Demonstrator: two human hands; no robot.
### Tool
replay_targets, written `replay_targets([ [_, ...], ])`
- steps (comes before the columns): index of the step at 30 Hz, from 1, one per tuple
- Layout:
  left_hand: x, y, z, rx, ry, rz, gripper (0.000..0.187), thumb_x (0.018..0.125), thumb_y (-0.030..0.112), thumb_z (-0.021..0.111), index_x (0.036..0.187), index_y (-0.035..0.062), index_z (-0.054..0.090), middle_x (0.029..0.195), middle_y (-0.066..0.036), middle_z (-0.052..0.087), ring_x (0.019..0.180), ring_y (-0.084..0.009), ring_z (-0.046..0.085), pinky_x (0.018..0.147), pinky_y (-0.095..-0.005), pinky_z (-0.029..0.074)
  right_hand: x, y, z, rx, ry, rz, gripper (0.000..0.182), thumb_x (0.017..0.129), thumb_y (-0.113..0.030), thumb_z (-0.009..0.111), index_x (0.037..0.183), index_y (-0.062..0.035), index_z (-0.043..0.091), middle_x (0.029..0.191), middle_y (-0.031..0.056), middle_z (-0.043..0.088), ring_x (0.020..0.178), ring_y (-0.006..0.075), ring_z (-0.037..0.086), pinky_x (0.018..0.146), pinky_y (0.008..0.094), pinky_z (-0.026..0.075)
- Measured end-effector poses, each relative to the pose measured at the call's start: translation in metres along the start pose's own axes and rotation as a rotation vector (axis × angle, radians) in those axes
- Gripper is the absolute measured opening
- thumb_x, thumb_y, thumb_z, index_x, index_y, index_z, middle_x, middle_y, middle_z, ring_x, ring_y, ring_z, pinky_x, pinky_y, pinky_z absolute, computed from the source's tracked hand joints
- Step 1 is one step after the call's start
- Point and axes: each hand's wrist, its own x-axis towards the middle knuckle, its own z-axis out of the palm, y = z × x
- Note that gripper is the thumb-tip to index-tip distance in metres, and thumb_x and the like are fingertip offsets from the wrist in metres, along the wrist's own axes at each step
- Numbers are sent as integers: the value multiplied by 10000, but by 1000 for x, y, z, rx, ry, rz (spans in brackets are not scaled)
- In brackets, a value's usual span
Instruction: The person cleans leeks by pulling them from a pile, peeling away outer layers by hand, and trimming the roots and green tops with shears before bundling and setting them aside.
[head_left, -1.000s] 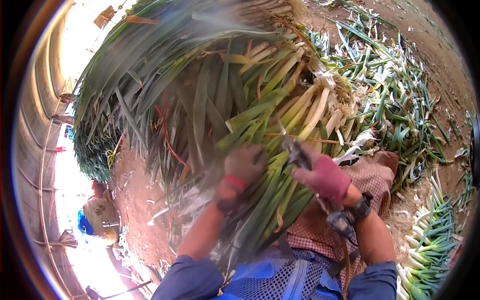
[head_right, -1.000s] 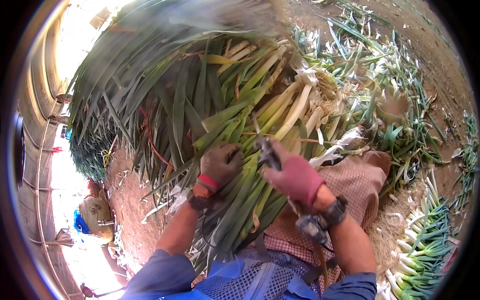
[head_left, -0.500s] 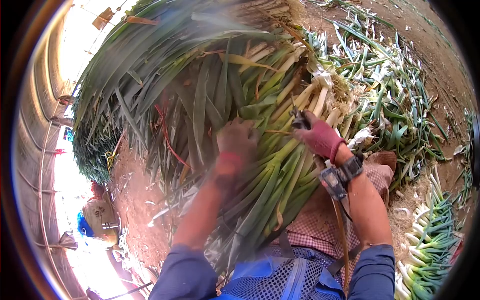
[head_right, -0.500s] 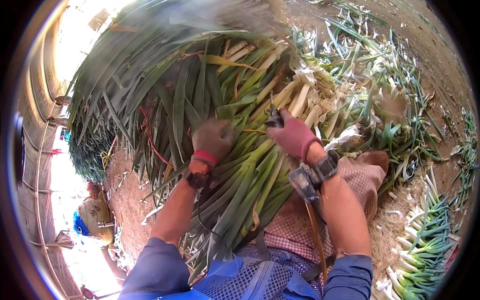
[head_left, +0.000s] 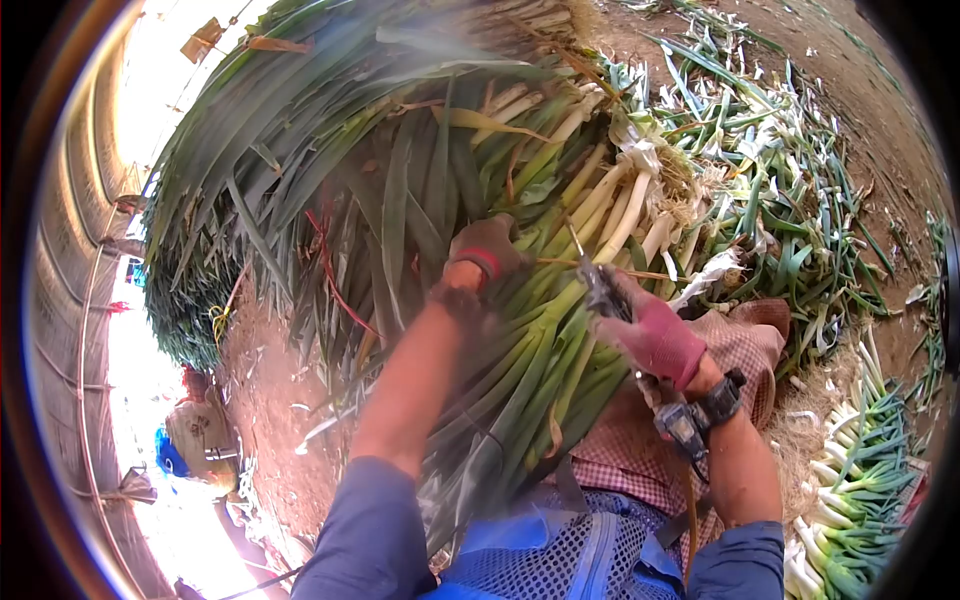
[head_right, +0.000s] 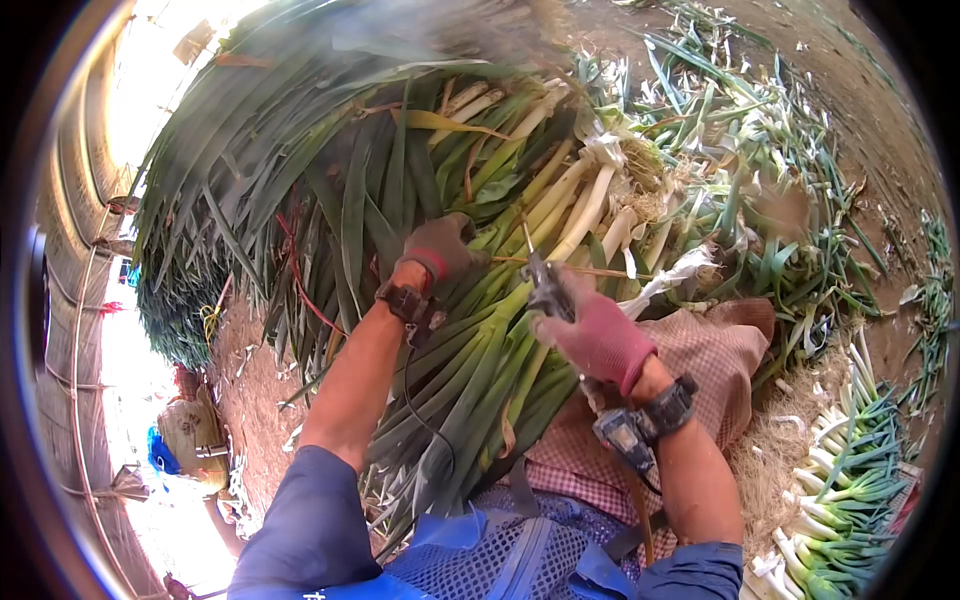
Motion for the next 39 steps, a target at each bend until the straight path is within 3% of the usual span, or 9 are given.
replay_targets([
  [4,-4,1,-2,-5,75,20,746,747,481,849,1334,57,672,1247,-172,733,1148,-342,702,1002,-421,541,-21,0,6,1,17,-22,849,910,-351,706,1571,51,355,1269,294,668,1162,341,685,1039,375,494],
  [9,-15,3,-21,115,-72,-46,603,673,443,837,1129,54,770,1139,-165,764,1060,-336,729,941,-417,567,-39,-20,16,110,-114,-53,843,907,-320,716,1581,36,355,1244,274,678,1162,321,683,1036,372,493],
  [12,-27,-2,-24,292,-14,-69,549,645,391,814,1086,66,775,1109,-163,765,1029,-338,735,910,-434,578,-36,-24,19,69,-163,94,841,906,-306,719,1584,33,355,1225,249,681,1129,299,689,1013,358,506],
  [15,-53,4,-35,294,11,-115,476,650,351,794,1040,78,781,1087,-161,767,1016,-343,735,895,-442,582,-30,-5,36,257,-122,-43,829,907,-302,714,1578,32,361,1161,226,693,1038,280,698,952,339,529],
  [18,-62,4,-37,291,49,-106,477,660,354,790,1062,97,783,1092,-163,767,1035,-337,736,896,-443,582,-27,-22,37,8,-97,-188,838,906,-297,717,1585,29,349,1144,190,695,1004,238,682,923,324,530],
  [20,-65,3,-33,298,71,-106,492,665,353,790,1088,102,777,1098,-164,767,1042,-337,735,898,-441,582,-14,-23,34,122,-100,57,839,902,-303,720,1583,25,355,1198,188,683,1052,241,667,947,340,520],
  [23,-68,4,-33,299,96,-120,525,677,352,788,1145,115,763,1109,-162,767,1056,-336,734,907,-438,580,-26,-19,41,328,-191,-37,817,895,-319,722,1560,20,392,1203,177,678,1080,246,658,959,352,515],
  [28,-73,6,-33,281,109,-122,562,699,355,782,1209,123,745,1113,-152,770,1061,-336,733,921,-437,574,-23,-38,37,166,-189,22,785,887,-312,719,1538,15,427,1179,178,689,1051,245,664,938,356,521],
  [39,-86,4,-32,119,216,-85,606,664,389,812,1192,96,761,1129,-162,765,1069,-340,723,943,-421,556,92,-3,0,-46,109,91,599,880,-305,696,1348,45,567,942,190,725,841,285,696,745,389,544],
])
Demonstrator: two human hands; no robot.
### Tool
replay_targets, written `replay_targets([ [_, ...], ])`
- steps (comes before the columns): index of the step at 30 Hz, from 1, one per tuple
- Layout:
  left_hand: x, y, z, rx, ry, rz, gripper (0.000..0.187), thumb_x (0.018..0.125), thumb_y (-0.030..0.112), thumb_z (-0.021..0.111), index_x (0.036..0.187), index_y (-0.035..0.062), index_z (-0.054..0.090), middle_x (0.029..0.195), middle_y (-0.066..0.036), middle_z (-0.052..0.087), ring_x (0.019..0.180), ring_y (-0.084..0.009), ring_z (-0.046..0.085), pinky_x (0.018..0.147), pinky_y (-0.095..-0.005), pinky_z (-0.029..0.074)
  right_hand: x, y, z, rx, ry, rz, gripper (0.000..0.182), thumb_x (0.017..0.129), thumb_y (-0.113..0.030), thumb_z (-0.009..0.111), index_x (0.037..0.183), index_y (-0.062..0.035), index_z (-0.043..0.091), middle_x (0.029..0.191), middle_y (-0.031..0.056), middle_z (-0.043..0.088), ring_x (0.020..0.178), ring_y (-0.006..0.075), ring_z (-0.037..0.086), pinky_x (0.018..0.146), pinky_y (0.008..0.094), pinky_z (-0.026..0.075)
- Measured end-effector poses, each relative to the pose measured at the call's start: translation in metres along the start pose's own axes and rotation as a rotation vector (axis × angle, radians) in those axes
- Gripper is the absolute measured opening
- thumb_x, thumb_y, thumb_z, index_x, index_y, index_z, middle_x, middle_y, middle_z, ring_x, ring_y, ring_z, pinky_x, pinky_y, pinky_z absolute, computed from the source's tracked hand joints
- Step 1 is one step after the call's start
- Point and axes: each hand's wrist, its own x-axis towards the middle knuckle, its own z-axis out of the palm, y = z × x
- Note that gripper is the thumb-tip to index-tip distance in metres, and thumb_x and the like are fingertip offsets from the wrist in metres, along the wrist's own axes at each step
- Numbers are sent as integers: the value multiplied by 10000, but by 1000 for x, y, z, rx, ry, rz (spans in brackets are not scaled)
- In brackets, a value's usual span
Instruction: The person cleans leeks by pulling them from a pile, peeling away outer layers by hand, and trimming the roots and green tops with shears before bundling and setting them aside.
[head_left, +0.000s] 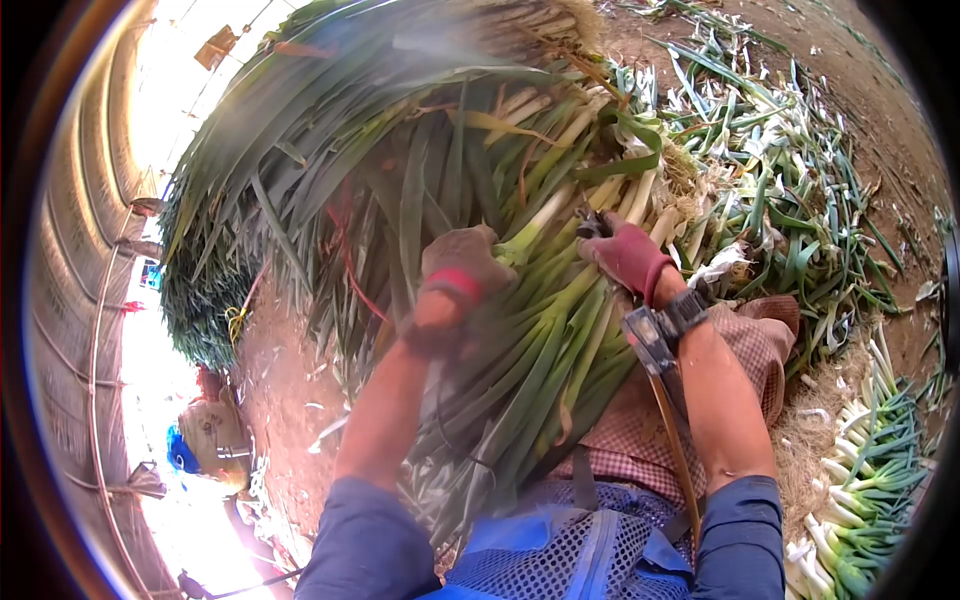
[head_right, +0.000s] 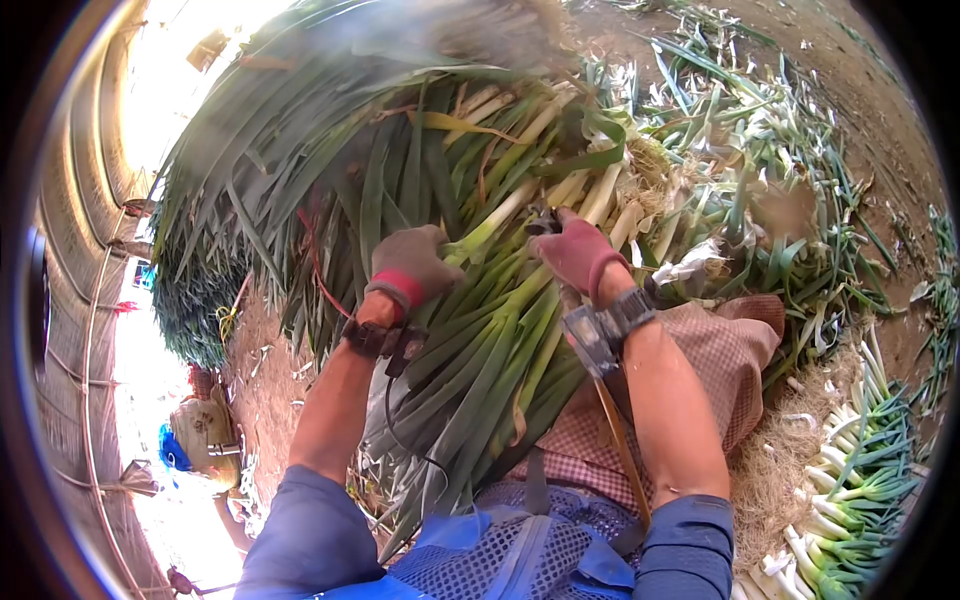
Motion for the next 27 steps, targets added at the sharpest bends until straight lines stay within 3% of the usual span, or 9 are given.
replay_targets([
  [2,0,-2,-2,-34,-4,27,633,662,395,813,1201,69,754,1139,-175,761,1076,-347,720,948,-422,555,2,3,-4,-36,93,39,595,879,-294,709,1344,48,568,906,161,710,788,241,674,713,365,538],
  [5,-3,-9,-7,-139,5,69,668,652,385,824,1202,13,744,1128,-199,758,1066,-347,724,944,-411,555,-12,4,-13,119,-43,21,616,880,-307,728,1351,53,559,906,134,699,789,200,657,723,330,532],
  [10,-12,-30,-4,-427,-68,92,653,639,300,867,1165,-64,736,1033,-198,769,963,-258,744,881,-348,555,-64,16,-1,131,25,-203,715,900,-310,721,1472,50,488,1057,193,724,911,255,699,839,348,551],
  [15,-46,-36,15,-988,-224,40,456,700,154,883,1081,-55,743,879,-33,716,745,-101,639,693,-260,508,-71,25,3,99,69,-164,808,905,-317,708,1555,40,387,1158,260,713,1035,335,719,922,381,546],
  [17,-62,-45,27,-986,-232,50,464,712,140,886,1107,-48,731,865,-8,696,737,-86,627,671,-244,493,-74,26,5,122,48,-240,808,905,-311,706,1559,36,382,1164,253,712,1029,339,719,925,379,547],
  [20,-90,-43,30,-1040,-289,42,550,737,139,898,1205,-52,682,856,23,665,757,-47,600,657,-212,474,-90,7,-6,70,48,-107,801,902,-275,702,1572,17,374,1193,229,714,1032,333,718,937,379,549],
  [22,-107,-43,39,-924,-227,121,558,737,158,901,1202,-57,681,877,23,661,769,-49,585,668,-225,486,-101,-7,-13,149,-18,-128,796,888,-226,715,1565,36,390,1180,88,658,1006,151,614,912,273,507],
  [23,-119,-38,40,-975,-261,121,545,750,181,900,1190,-54,680,895,34,646,789,-46,574,682,-233,493,-106,-9,-13,151,-22,-131,796,888,-226,715,1565,36,390,1180,88,658,1006,151,614,912,273,507],
  [27,-163,-20,53,-898,-313,134,532,764,249,884,1193,-4,695,881,-9,676,773,-101,623,702,-283,527,-113,-7,-17,-24,-33,-235,869,894,-235,684,1634,-28,279,1174,206,728,1013,295,727,930,379,564],
])
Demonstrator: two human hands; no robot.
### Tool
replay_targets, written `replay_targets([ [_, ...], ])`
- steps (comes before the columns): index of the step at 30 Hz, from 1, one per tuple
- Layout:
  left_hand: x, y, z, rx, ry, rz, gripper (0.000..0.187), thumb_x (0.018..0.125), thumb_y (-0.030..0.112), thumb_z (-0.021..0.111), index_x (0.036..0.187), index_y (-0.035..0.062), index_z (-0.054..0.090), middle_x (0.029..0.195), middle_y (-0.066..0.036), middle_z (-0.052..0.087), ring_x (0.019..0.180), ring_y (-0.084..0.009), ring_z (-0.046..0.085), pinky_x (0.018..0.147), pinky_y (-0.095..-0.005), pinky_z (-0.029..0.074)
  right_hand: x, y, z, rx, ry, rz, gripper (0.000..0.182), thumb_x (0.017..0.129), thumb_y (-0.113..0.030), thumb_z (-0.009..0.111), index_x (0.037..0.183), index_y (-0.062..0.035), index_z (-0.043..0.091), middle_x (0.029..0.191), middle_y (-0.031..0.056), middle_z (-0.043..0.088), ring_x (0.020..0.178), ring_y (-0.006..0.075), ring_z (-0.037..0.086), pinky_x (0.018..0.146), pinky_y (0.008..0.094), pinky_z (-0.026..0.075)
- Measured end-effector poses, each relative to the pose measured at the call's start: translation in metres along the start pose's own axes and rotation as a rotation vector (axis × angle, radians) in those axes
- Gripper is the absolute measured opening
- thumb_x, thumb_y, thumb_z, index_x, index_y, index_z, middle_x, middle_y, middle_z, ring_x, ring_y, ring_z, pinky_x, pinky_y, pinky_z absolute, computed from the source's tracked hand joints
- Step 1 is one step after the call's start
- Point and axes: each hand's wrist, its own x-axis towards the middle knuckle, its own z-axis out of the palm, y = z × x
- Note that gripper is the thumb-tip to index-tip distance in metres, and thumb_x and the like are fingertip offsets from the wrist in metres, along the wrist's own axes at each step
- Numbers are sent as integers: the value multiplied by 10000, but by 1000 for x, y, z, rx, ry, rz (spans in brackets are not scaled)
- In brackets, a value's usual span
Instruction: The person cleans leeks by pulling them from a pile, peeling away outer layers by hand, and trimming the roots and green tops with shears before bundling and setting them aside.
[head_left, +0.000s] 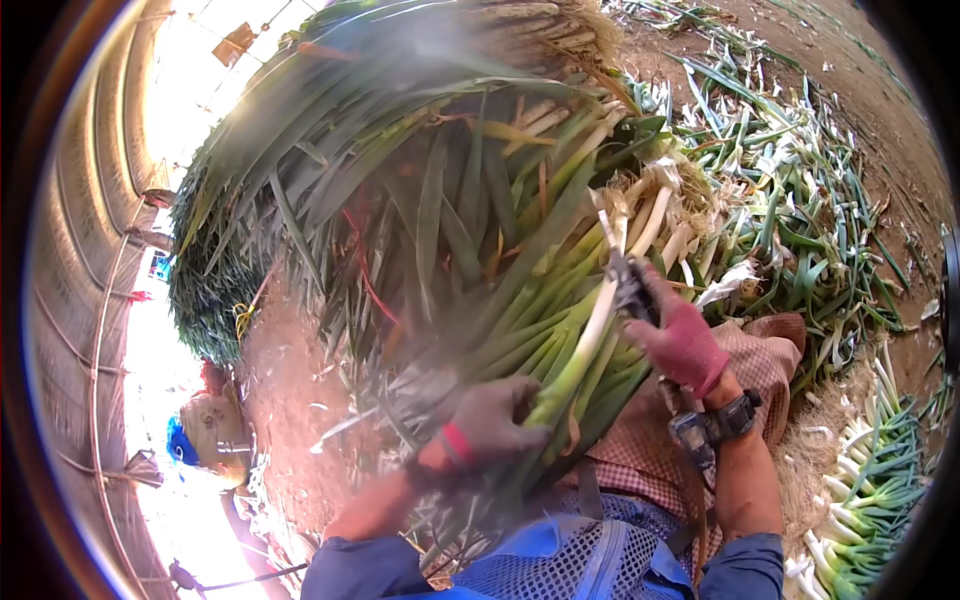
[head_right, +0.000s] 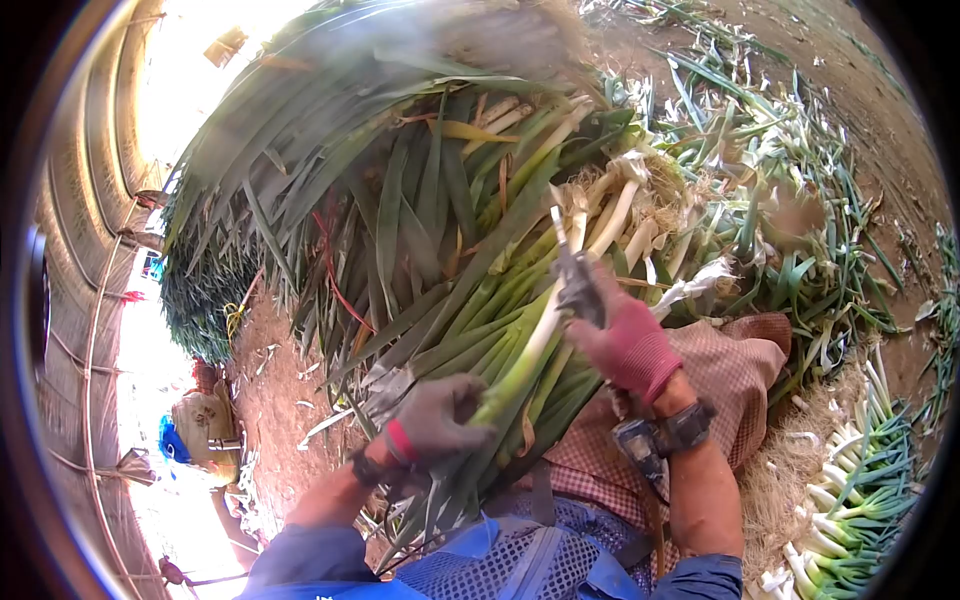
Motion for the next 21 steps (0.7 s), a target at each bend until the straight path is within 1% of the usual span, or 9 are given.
replay_targets([
  [2,-10,-3,12,347,-108,53,529,785,338,851,1207,55,703,908,-88,716,789,-198,697,728,-352,557,7,11,-12,23,129,123,840,897,-249,674,1619,-18,311,1143,201,730,981,287,728,907,376,569],
  [4,-22,-5,22,430,-201,95,523,797,354,833,1221,78,705,927,-114,721,815,-239,714,745,-377,564,11,23,-17,10,285,136,798,899,-259,665,1594,-8,361,1092,187,733,939,268,722,886,368,569],
  [5,-24,-5,24,512,-292,142,517,808,369,815,1236,100,706,947,-141,725,840,-279,731,761,-402,570,11,25,-17,11,284,137,798,899,-259,665,1594,-8,361,1092,187,733,939,268,722,886,368,569],
  [7,-19,2,12,544,-335,128,507,847,365,790,1268,99,698,898,-124,736,831,-275,743,741,-403,576,11,9,-20,72,138,133,794,903,-268,672,1581,14,371,1078,177,735,925,243,716,880,373,568],
  [9,8,24,-18,470,-390,98,450,880,330,777,1258,95,715,843,-107,739,790,-229,745,705,-385,576,14,-4,-13,83,80,89,820,891,-280,678,1578,35,359,1090,210,732,943,281,725,893,377,562],
  [12,66,35,-44,373,76,247,347,901,268,775,1185,69,756,907,-109,773,811,-157,745,706,-347,574,34,1,-2,-107,121,41,859,879,-314,684,1579,47,342,1128,298,706,1009,417,715,929,397,549],
  [13,96,23,-47,315,239,276,317,903,244,776,1162,62,765,960,-120,786,853,-144,750,733,-333,576,38,1,2,-107,123,41,859,879,-314,684,1579,47,342,1128,298,706,1009,417,715,929,397,549],
  [16,163,10,-58,235,310,242,336,903,249,756,1176,53,759,1058,-153,783,949,-205,767,829,-346,578,49,-10,14,-141,-133,102,877,902,-374,672,1604,7,311,1079,307,718,1007,431,720,912,438,548],
  [21,216,-1,-54,348,408,146,355,900,283,700,1179,73,762,1107,-168,770,1033,-310,749,942,-379,555,93,-4,14,-256,-56,158,854,921,-408,655,1604,-14,326,1055,308,723,1011,454,709,904,466,546],
])
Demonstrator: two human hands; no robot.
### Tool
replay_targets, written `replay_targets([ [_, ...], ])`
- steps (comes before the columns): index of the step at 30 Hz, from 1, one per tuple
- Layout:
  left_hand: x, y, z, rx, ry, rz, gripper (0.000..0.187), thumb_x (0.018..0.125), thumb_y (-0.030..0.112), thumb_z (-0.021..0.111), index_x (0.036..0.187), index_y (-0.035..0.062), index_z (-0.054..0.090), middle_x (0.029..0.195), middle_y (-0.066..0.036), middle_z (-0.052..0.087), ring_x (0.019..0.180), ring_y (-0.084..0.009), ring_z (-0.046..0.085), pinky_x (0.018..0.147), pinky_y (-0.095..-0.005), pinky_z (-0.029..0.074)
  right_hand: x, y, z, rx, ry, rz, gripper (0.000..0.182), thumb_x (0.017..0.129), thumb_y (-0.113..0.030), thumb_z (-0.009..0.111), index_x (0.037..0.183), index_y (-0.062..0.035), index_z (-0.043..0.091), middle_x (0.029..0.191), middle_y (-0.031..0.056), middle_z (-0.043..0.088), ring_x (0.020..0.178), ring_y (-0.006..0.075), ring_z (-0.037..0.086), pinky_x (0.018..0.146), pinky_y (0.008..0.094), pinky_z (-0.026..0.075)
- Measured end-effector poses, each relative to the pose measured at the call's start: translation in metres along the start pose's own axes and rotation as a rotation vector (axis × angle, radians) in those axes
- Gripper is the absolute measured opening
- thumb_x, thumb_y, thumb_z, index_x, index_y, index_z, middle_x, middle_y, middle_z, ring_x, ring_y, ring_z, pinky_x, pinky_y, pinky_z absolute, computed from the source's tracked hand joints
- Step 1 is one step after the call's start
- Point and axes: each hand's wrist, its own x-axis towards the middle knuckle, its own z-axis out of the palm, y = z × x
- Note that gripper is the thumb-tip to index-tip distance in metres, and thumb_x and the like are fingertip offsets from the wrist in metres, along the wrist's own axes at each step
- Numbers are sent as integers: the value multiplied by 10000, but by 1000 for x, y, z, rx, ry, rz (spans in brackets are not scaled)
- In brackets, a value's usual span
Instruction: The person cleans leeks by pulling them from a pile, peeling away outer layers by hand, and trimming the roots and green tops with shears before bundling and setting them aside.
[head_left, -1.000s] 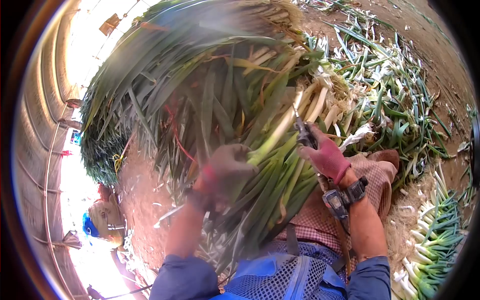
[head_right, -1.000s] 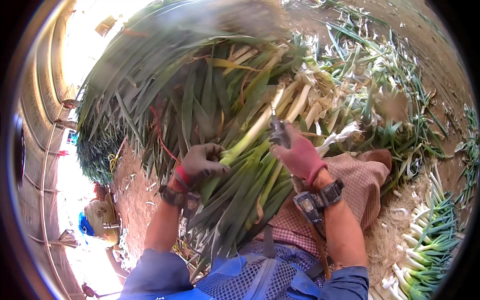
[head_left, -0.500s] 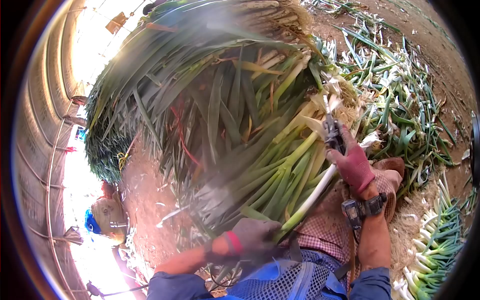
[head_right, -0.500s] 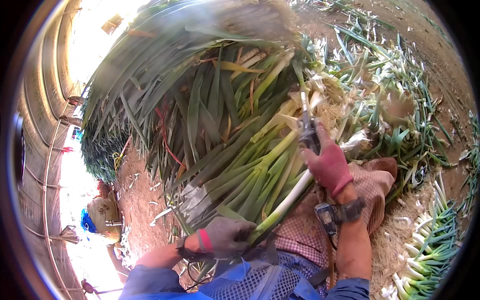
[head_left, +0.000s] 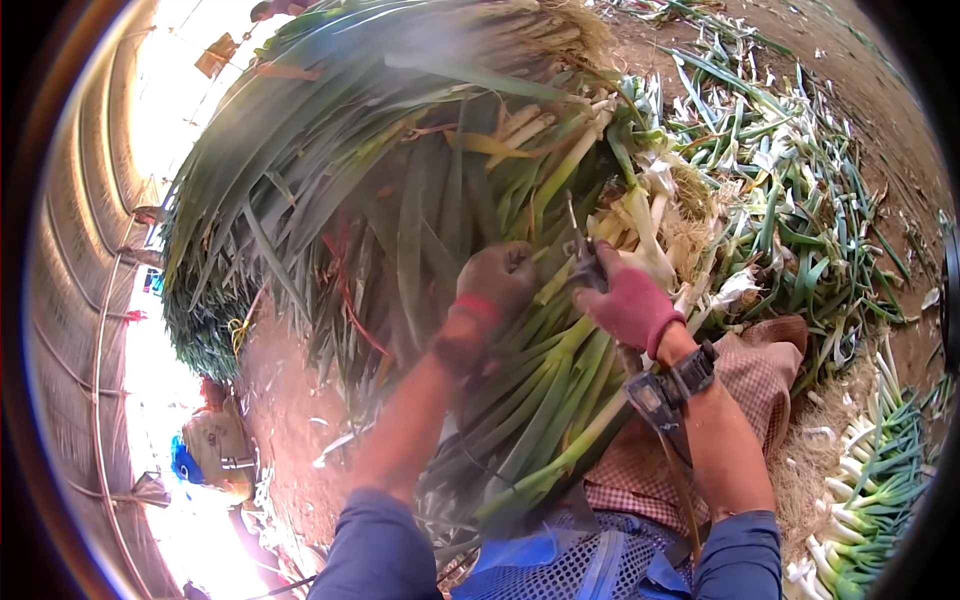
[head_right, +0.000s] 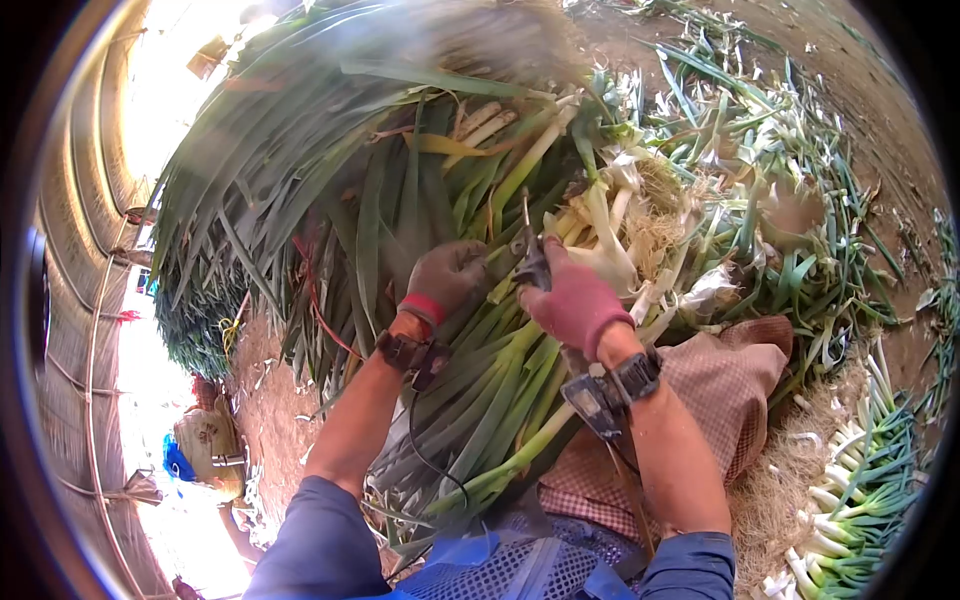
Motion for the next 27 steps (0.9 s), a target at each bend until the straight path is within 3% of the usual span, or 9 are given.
replay_targets([
  [2,7,7,2,39,28,19,364,896,284,695,1193,82,755,1147,-156,760,1068,-314,735,949,-388,554,15,7,-1,-42,66,86,823,929,-401,649,1595,-23,346,1056,303,726,1020,455,707,897,469,545],
  [7,44,8,16,176,102,140,425,887,290,666,1274,120,717,1322,-115,692,1163,-332,682,966,-431,550,60,9,-34,-36,146,186,823,920,-373,647,1607,-38,341,1237,280,700,1169,427,674,1026,464,510],
  [10,60,14,26,271,103,158,355,899,274,633,1236,169,677,1339,-88,647,1164,-329,669,966,-451,542,90,17,-48,-20,186,226,840,902,-371,690,1592,-17,365,1183,297,706,1113,422,691,966,434,530],
  [13,74,20,35,453,79,148,386,916,286,617,1290,190,626,1368,-70,624,1164,-329,676,975,-472,544,114,21,-60,-87,228,230,831,904,-373,671,1592,-24,364,1206,284,708,1146,423,682,1004,454,519],
  [15,83,21,38,498,21,46,471,908,305,620,1356,163,585,1353,-110,650,1135,-371,685,920,-498,564,123,22,-67,-115,229,256,795,902,-362,679,1565,-26,396,1195,259,721,1142,418,687,1008,472,519],
  [21,110,20,62,710,29,-41,480,907,359,650,1320,125,578,1260,-186,671,989,-391,739,786,-548,582,87,36,-53,37,188,155,719,916,-324,686,1537,-56,439,1148,248,730,1069,404,710,973,460,533],
  [24,105,27,60,769,-48,-110,435,989,352,561,1335,92,608,1287,-184,664,1092,-386,725,845,-553,572,37,26,-47,219,103,87,739,915,-293,690,1552,-35,417,1120,263,722,1035,396,713,956,439,536],
  [25,98,32,56,774,-43,-116,435,989,352,561,1335,92,608,1287,-184,664,1092,-386,725,845,-553,572,19,22,-42,284,15,17,765,910,-280,696,1562,-13,399,1114,273,715,1030,394,710,951,431,535],
  [27,82,43,45,762,-171,-46,456,970,386,551,1287,78,660,1267,-204,689,1070,-399,731,854,-532,579,-7,31,-16,267,57,-118,793,900,-275,707,1566,9,384,1126,280,708,1051,397,704,955,428,532],
])
